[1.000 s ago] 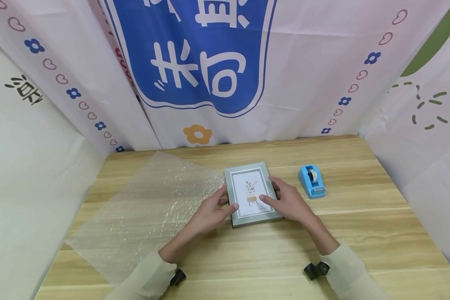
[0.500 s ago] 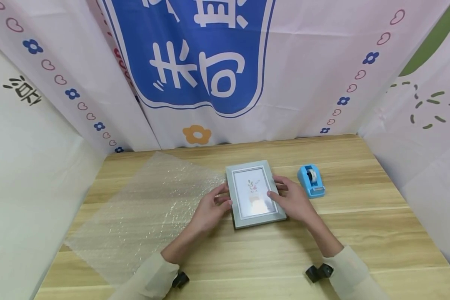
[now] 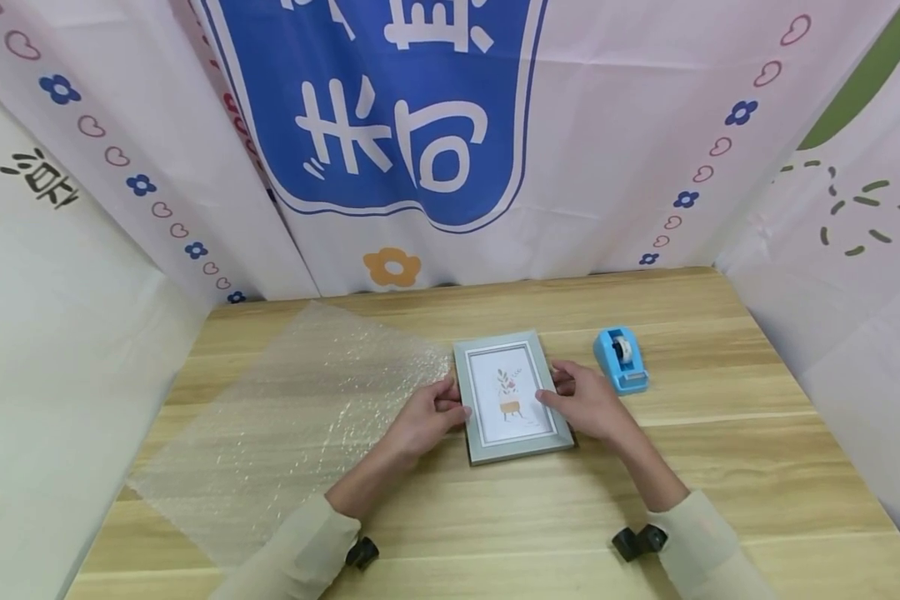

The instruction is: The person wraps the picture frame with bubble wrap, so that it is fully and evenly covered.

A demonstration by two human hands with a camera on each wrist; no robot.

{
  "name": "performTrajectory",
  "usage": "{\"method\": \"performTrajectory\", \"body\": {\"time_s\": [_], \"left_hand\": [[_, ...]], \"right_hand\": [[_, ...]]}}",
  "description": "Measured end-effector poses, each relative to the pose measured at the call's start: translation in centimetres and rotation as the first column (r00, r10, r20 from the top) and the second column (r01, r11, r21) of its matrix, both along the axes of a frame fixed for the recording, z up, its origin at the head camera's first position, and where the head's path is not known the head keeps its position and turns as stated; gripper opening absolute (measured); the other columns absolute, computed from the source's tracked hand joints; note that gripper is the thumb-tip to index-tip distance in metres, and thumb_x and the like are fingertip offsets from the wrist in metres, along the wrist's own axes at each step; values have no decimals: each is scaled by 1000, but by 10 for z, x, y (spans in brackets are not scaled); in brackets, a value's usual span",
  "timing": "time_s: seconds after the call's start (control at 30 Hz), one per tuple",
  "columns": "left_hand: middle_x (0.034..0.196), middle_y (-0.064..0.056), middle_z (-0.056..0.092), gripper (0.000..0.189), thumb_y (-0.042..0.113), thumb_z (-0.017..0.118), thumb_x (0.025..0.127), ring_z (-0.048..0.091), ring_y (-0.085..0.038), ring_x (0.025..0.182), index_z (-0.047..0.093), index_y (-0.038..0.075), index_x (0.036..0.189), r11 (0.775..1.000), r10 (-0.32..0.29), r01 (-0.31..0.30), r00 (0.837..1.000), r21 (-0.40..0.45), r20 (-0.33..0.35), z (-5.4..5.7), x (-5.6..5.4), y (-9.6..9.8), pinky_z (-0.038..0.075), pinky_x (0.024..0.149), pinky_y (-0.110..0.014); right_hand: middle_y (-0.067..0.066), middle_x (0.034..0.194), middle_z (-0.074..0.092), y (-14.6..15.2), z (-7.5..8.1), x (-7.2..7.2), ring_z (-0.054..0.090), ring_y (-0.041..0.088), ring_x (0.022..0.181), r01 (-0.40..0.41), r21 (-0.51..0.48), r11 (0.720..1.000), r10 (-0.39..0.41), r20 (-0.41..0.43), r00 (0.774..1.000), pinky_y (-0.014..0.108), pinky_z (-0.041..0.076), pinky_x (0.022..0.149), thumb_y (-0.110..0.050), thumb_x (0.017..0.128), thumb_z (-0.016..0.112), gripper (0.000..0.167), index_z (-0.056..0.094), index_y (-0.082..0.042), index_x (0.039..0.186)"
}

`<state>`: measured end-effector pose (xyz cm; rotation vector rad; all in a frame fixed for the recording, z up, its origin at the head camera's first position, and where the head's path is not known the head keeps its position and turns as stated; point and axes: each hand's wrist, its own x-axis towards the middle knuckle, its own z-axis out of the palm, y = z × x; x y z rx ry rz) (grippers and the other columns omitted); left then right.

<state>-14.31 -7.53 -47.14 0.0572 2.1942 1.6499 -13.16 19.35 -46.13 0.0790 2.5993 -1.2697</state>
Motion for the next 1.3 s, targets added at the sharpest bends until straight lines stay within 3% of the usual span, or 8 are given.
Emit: {"method": "performTrajectory", "body": {"time_s": [0.27, 0.57, 0.87, 1.1, 1.3], "left_hand": [[119, -23, 69, 46, -3, 66, 99, 70, -18, 103, 59, -11, 144, 996, -58, 54, 997, 67, 52, 4, 0, 0, 65, 93, -35], [138, -29, 63, 57, -2, 63, 102, 69, -32, 123, 47, -7, 157, 989, -45, 38, 998, 140, 50, 9, 4, 0, 63, 100, -43], [141, -21, 59, 54, -1, 58, 106, 67, -23, 114, 48, -1, 159, 989, 52, -52, 999, 137, 7, 35, 3, -11, 64, 95, -37], [147, -19, 58, 56, 0, 58, 105, 65, -21, 120, 48, 4, 160, 984, 86, -86, 996, 154, 1, 50, 2, -24, 62, 96, -34], [148, -19, 56, 56, 1, 58, 105, 63, -17, 117, 49, 5, 160, 979, 104, -102, 995, 179, 1, 63, 4, -39, 61, 93, -31]], "right_hand": [[25, 148, 63, 1, 1, 0, 65, 39, 131, -24, 9, 1000, 23, 43, 999, 55, 56, 110, -31, 104, 70, 63, 52, 4, 154], [26, 149, 61, 1, 4, 6, 62, 42, 135, -9, -93, 996, 13, 36, 999, 54, 55, 112, -28, 107, 67, 61, 49, 3, 157], [25, 155, 56, 3, 31, 12, 54, 45, 146, 10, -214, 977, -8, 10, 1000, 57, 52, 115, -26, 111, 59, 57, 43, -4, 162], [25, 151, 58, 1, 45, 13, 61, 40, 139, -28, -368, 930, 11, -47, 999, 46, 61, 105, -17, 112, 55, 53, 44, -4, 161], [24, 149, 60, -7, 52, 13, 66, 39, 134, -59, -433, 900, 23, -89, 996, 40, 64, 99, -15, 111, 58, 51, 47, -5, 159]]}}
